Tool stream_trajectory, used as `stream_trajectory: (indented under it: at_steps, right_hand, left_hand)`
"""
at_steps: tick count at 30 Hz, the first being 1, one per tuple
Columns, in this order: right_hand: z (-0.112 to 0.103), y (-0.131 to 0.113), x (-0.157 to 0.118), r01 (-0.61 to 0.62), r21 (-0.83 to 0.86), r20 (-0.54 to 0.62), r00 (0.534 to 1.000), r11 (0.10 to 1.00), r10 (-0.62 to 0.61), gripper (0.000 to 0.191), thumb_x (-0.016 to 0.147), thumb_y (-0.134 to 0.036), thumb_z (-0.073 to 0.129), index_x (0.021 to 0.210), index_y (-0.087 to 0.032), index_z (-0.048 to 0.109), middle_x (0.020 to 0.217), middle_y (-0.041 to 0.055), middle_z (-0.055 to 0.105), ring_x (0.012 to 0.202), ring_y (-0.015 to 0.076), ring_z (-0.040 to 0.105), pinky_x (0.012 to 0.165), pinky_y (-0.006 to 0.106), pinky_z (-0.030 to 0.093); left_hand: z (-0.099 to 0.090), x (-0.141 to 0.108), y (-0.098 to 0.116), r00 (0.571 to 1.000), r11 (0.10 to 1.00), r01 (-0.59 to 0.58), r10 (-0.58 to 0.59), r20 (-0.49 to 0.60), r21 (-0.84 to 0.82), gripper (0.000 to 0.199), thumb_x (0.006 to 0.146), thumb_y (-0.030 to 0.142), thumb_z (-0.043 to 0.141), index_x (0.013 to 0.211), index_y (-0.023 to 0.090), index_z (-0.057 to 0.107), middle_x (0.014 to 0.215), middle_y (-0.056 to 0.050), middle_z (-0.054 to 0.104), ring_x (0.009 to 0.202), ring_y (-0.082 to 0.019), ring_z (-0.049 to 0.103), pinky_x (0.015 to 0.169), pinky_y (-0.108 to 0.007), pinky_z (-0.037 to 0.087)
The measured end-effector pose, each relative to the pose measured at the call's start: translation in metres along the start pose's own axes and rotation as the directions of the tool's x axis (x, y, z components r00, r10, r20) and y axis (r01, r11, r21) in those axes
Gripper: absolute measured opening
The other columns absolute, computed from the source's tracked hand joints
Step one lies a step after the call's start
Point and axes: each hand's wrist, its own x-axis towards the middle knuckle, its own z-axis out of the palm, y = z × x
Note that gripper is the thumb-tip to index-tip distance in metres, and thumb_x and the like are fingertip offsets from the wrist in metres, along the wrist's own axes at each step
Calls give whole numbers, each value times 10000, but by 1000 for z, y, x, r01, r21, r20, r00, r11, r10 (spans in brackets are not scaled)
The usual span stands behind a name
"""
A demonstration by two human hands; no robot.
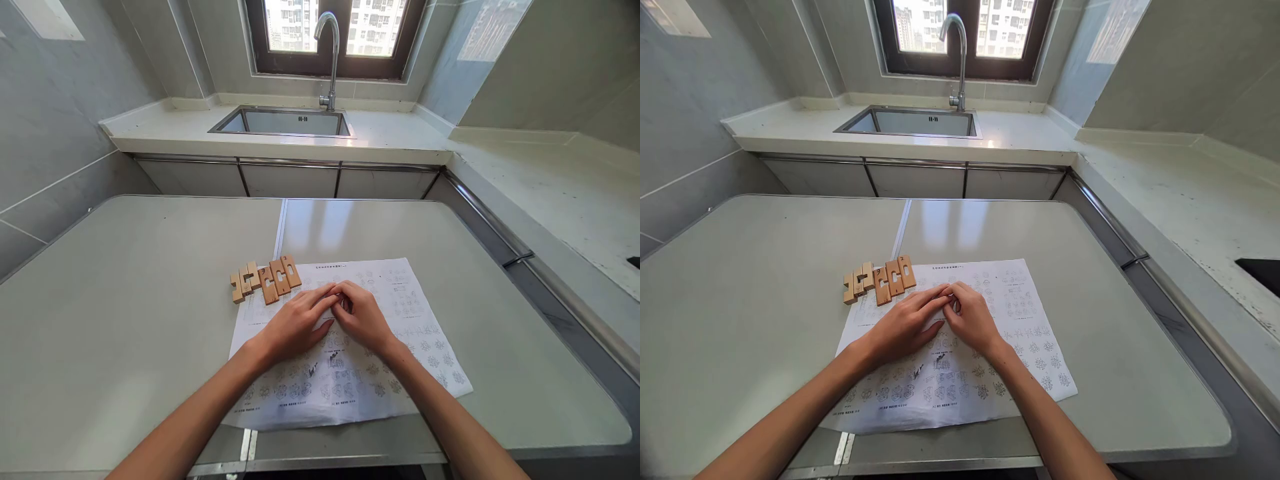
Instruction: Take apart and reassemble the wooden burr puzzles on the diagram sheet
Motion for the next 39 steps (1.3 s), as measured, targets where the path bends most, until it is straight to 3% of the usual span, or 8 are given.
stream_trajectory:
  at_steps: [11, 15, 18, 22, 25, 29, 39]
  right_hand:
    - [0, -1, 0, 2, 4, 5, 1000, 1000, -2, 162, 921, -106, 554, 888, -235, 646, 850, 6, 665, 722, 176, 567, 669, 308, 437]
    - [0, -1, 0, -4, 13, -2, 1000, 1000, 4, 134, 977, -185, 565, 904, -239, 664, 836, 12, 664, 696, 175, 570, 656, 315, 449]
    - [-1, -2, 1, -12, 24, 1, 1000, 1000, 12, 131, 974, -183, 576, 920, -239, 682, 856, 13, 673, 686, 168, 580, 653, 311, 460]
    - [-1, -2, 1, -30, 30, 4, 1000, 999, 29, 135, 968, -171, 577, 915, -235, 683, 867, 14, 669, 676, 161, 574, 643, 309, 464]
    - [-2, -2, 1, -30, 35, 12, 999, 999, 29, 141, 976, -178, 569, 916, -238, 681, 878, 20, 672, 686, 166, 576, 644, 314, 470]
    - [-2, -1, 0, -18, 39, 5, 1000, 999, 18, 141, 980, -189, 566, 923, -239, 685, 900, 28, 687, 692, 169, 583, 641, 317, 481]
    - [-2, -2, 0, -11, 26, -1, 1000, 1000, 11, 138, 970, -173, 578, 896, -239, 674, 870, 16, 681, 691, 165, 583, 642, 309, 469]
  left_hand:
    - [-3, 1, -2, 1000, 998, -26, 26, -13, 50, 458, 1022, 196, 566, 1477, 227, 515, 1532, -145, 599, 1384, -290, 617, 1122, -498, 551]
    - [-13, 1, -8, 995, 994, -11, 22, -100, 113, 444, 1017, 194, 568, 1453, 280, 551, 1428, -81, 682, 1292, -265, 660, 1097, -469, 530]
    - [-29, 1, -21, 976, 978, 104, -66, -208, 180, 339, 1017, 246, 586, 1352, 286, 624, 1355, -66, 718, 1244, -275, 665, 1082, -469, 499]
    - [-50, -2, -45, 857, 874, 426, -307, -414, 234, 255, 1030, 314, 552, 1246, 243, 666, 1323, -92, 710, 1205, -308, 645, 1071, -498, 462]
    - [-56, -8, -62, 786, 789, 562, -419, -454, 246, 289, 1020, 364, 548, 1231, 212, 673, 1340, -120, 682, 1238, -346, 603, 1067, -519, 448]
    - [-55, -13, -74, 733, 720, 653, -525, -433, 233, 316, 991, 380, 550, 1210, 194, 683, 1303, -132, 690, 1196, -353, 617, 1041, -510, 461]
    - [-58, -16, -84, 595, 611, 780, -660, -459, 131, 256, 929, 379, 568, 1056, 209, 711, 1135, -94, 746, 1062, -308, 683, 957, -439, 508]
